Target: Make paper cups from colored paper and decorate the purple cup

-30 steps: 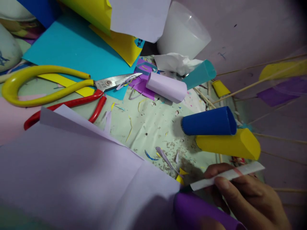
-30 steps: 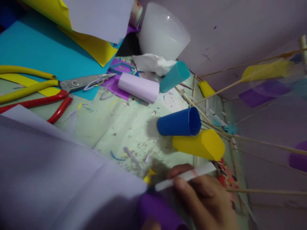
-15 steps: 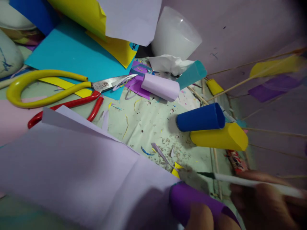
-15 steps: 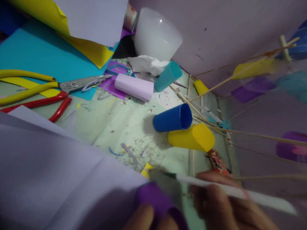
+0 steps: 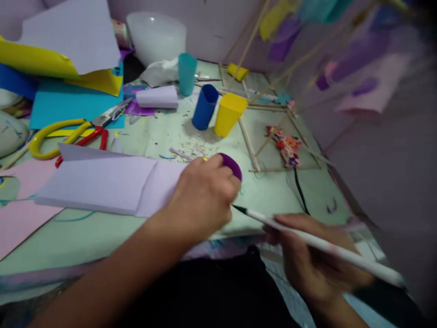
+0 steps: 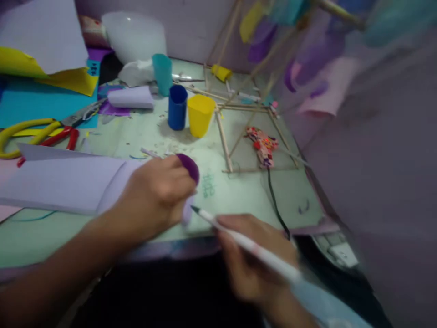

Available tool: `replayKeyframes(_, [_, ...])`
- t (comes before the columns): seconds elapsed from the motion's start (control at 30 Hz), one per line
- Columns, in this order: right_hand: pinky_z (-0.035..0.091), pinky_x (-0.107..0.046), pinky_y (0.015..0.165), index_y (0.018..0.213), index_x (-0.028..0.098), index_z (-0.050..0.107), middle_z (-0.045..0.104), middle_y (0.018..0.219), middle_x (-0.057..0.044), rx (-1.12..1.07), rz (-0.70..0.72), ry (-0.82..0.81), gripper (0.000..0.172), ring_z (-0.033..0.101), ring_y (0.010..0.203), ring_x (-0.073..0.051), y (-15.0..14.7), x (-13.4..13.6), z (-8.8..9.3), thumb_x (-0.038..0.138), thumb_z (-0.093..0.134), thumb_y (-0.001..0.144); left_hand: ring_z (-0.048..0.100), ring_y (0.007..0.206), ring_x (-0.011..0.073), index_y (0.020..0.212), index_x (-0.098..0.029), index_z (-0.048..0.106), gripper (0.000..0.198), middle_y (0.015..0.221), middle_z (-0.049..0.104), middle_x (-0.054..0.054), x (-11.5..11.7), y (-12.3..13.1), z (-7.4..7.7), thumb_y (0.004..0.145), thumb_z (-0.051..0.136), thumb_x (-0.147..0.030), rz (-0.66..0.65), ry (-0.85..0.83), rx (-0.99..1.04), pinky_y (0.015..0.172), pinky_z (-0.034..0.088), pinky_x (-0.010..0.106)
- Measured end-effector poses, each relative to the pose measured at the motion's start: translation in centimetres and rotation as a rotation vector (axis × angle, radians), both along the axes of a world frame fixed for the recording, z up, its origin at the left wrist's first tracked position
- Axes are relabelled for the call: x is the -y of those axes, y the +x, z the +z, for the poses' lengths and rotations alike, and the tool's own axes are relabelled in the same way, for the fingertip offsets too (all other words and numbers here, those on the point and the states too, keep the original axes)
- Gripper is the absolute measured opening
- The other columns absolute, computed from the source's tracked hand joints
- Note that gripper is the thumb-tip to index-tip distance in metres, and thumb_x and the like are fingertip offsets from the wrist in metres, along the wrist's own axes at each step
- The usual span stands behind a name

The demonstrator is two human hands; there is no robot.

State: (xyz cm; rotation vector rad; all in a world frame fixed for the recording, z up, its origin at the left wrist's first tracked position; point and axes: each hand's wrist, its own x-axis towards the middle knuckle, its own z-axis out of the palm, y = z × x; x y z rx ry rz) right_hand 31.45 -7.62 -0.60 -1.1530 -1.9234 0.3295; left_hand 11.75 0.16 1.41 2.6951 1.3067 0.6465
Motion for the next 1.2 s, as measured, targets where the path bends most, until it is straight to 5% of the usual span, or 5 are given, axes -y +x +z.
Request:
replayKeyframes(0.3, [0.052, -0.02, 0.061, 0.095, 0.011, 0.068, 0.075, 0.08, -0.007, -0.183, 0.159, 0.182, 0.016, 0.069, 0.069, -0.012, -3.4, -1.1, -3.0, 0.016, 0.057, 0.085, 0.06, 0.078, 0.0204, 0.06, -0.021, 0.065, 0.02, 0.065, 0.065, 0.002, -0.4, 0.2, -0.3, 0.078, 0.057, -0.026, 0.08, 0.014, -0.019, 0.063, 0.046, 0.029])
replayKeyframes(0.63, [0.047, -0.021, 0.062, 0.111, 0.017, 0.064, 0.073, 0.098, -0.001, 0.02, 0.114, 0.135, 0.027, 0.069, 0.082, -0.011, -3.1, -1.8, -5.7, 0.021, 0.051, 0.088, 0.06, 0.067, 0.0168, 0.063, -0.022, 0.062, 0.017, 0.057, 0.061, -0.001, -0.3, 0.4, 0.8, 0.08, 0.06, -0.023, 0.037, 0.063, -0.029, 0.063, 0.048, 0.028])
replayKeyframes(0.9, [0.034, -0.027, 0.043, 0.11, 0.018, 0.061, 0.069, 0.085, 0.001, 0.288, 0.086, 0.179, 0.025, 0.062, 0.065, -0.013, -4.9, -1.9, -4.8, 0.015, 0.045, 0.091, 0.059, 0.063, 0.0157, 0.063, -0.02, 0.062, 0.017, 0.057, 0.061, -0.001, -0.5, 0.6, 0.8, 0.079, 0.06, -0.024, 0.031, 0.139, -0.032, 0.057, 0.047, 0.026])
replayKeyframes(1.03, [0.036, -0.027, 0.043, 0.095, 0.017, 0.063, 0.067, 0.075, 0.0, 0.323, 0.091, 0.137, 0.023, 0.061, 0.06, -0.014, -5.8, -2.0, -3.9, 0.013, 0.041, 0.093, 0.057, 0.061, 0.0143, 0.062, -0.02, 0.06, 0.017, 0.052, 0.055, -0.003, -0.5, 0.7, 0.8, 0.079, 0.062, -0.019, -0.002, 0.145, -0.05, 0.056, 0.046, 0.025])
replayKeyframes(1.2, [0.042, -0.028, 0.043, 0.1, 0.015, 0.061, 0.067, 0.078, -0.002, 0.344, 0.091, 0.065, 0.023, 0.063, 0.063, -0.017, -6.1, -2.1, -3.6, 0.013, 0.04, 0.093, 0.055, 0.06, 0.0137, 0.062, -0.02, 0.06, 0.017, 0.052, 0.055, -0.004, -0.5, 0.5, 0.7, 0.079, 0.062, -0.018, -0.015, 0.157, -0.032, 0.056, 0.045, 0.024])
